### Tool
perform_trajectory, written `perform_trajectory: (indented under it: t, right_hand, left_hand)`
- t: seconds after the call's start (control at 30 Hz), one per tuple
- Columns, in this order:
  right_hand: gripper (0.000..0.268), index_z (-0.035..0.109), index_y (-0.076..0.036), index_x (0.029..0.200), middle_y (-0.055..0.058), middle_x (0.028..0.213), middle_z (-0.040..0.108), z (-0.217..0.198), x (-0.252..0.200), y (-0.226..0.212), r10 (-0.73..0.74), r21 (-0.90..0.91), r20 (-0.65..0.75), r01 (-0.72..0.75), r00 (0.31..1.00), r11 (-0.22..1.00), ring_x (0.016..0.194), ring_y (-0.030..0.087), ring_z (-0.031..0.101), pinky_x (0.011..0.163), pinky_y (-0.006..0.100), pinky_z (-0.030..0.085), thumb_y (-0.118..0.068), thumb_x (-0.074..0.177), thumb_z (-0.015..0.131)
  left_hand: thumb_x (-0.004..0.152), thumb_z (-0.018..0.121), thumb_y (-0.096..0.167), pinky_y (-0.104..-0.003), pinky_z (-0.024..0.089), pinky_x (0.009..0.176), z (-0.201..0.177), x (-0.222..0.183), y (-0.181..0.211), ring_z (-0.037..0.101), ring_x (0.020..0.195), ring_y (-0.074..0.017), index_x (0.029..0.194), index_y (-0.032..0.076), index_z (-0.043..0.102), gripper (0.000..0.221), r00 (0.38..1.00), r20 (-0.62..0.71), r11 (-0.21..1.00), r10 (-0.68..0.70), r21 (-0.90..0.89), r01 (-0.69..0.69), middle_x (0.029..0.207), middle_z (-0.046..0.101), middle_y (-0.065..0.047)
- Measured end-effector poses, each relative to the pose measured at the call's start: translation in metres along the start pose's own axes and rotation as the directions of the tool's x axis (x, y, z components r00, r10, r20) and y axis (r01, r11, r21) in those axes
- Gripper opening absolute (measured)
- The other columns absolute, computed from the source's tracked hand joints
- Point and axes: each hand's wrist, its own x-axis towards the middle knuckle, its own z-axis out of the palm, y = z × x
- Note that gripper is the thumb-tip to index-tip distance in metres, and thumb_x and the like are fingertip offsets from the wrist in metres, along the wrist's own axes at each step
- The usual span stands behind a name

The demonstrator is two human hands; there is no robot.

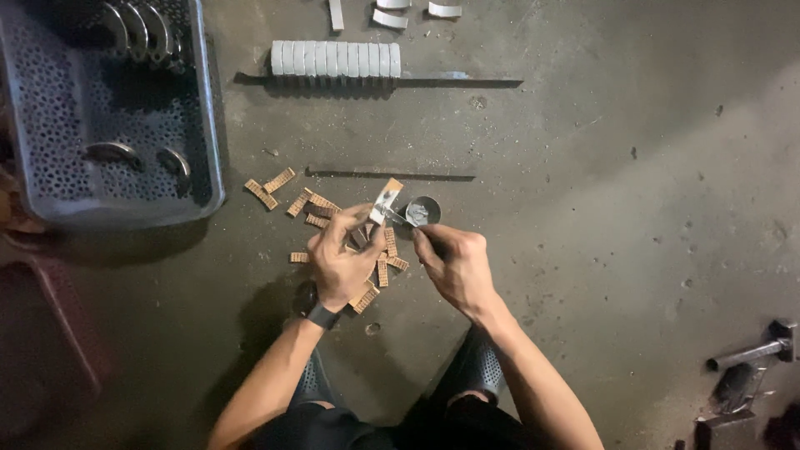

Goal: Applying white paste or lubricant to individual metal engine components.

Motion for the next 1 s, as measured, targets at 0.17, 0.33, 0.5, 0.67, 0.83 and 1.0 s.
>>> perform_trajectory:
  t: [0.17,0.33,0.5,0.67,0.83,1.0]
  right_hand:
    - [0.021,0.078,0.001,0.103,0.010,0.063,0.072,-0.001,0.008,-0.008,0.146,-0.035,-0.082,-0.149,0.986,0.988,0.048,0.012,0.062,0.042,0.030,0.048,-0.016,0.097,0.067]
    - [0.022,0.078,0.000,0.101,0.009,0.064,0.072,-0.003,0.010,0.011,0.186,-0.029,-0.108,-0.190,0.977,0.981,0.049,0.012,0.063,0.044,0.030,0.048,-0.018,0.098,0.067]
    - [0.022,0.077,0.001,0.102,0.007,0.070,0.073,-0.015,0.014,0.031,0.192,0.047,-0.279,-0.187,0.941,0.981,0.057,0.009,0.065,0.050,0.026,0.051,-0.017,0.100,0.066]
    - [0.016,0.079,-0.001,0.096,0.006,0.068,0.072,-0.015,0.016,0.067,0.402,0.241,-0.147,-0.361,0.904,0.901,0.054,0.012,0.058,0.045,0.029,0.045,-0.013,0.095,0.068]
    - [0.009,0.073,0.003,0.091,0.005,0.068,0.062,-0.013,0.028,0.090,0.274,0.246,-0.194,-0.223,0.942,0.943,0.064,0.011,0.055,0.057,0.027,0.047,-0.006,0.091,0.073]
    - [0.011,0.073,0.001,0.091,0.005,0.067,0.062,-0.024,0.028,0.114,0.276,0.230,-0.166,-0.235,0.947,0.944,0.060,0.011,0.055,0.055,0.027,0.046,-0.005,0.084,0.079]
  left_hand:
    - [0.089,0.081,0.012,-0.034,0.066,0.075,-0.002,-0.007,-0.001,0.077,0.092,-0.0240,0.098,0.005,0.056,0.027,0.994,0.051,0.988,0.097,0.112,-0.103,0.113,0.074,-0.019]
    - [0.089,0.081,0.012,-0.034,0.065,0.076,-0.002,0.001,0.014,0.077,0.094,-0.0228,0.099,0.004,0.057,0.027,0.997,0.066,0.996,0.048,0.078,-0.053,0.113,0.074,-0.018]
    - [0.090,0.079,0.008,-0.029,0.067,0.071,0.003,0.001,0.009,0.077,0.084,-0.0147,0.107,0.003,0.063,0.024,0.985,0.034,0.977,-0.169,-0.128,0.172,0.108,0.078,-0.013]
    - [0.095,0.074,0.005,-0.028,0.067,0.080,-0.003,0.028,-0.040,0.076,0.090,-0.0115,0.110,0.002,0.062,0.019,0.921,0.125,0.894,-0.369,-0.223,0.388,0.103,0.078,-0.007]
    - [0.092,0.078,0.006,-0.028,0.058,0.070,0.020,0.178,-0.050,0.070,0.082,-0.0122,0.105,0.000,0.063,0.021,0.931,0.165,0.945,-0.326,0.074,0.318,0.093,0.074,-0.006]
    - [0.093,0.087,0.015,-0.031,0.050,0.061,0.117,0.316,-0.138,0.065,0.071,-0.0143,0.104,0.001,0.069,0.025,0.958,0.078,0.923,-0.277,0.299,0.242,0.083,0.071,-0.008]
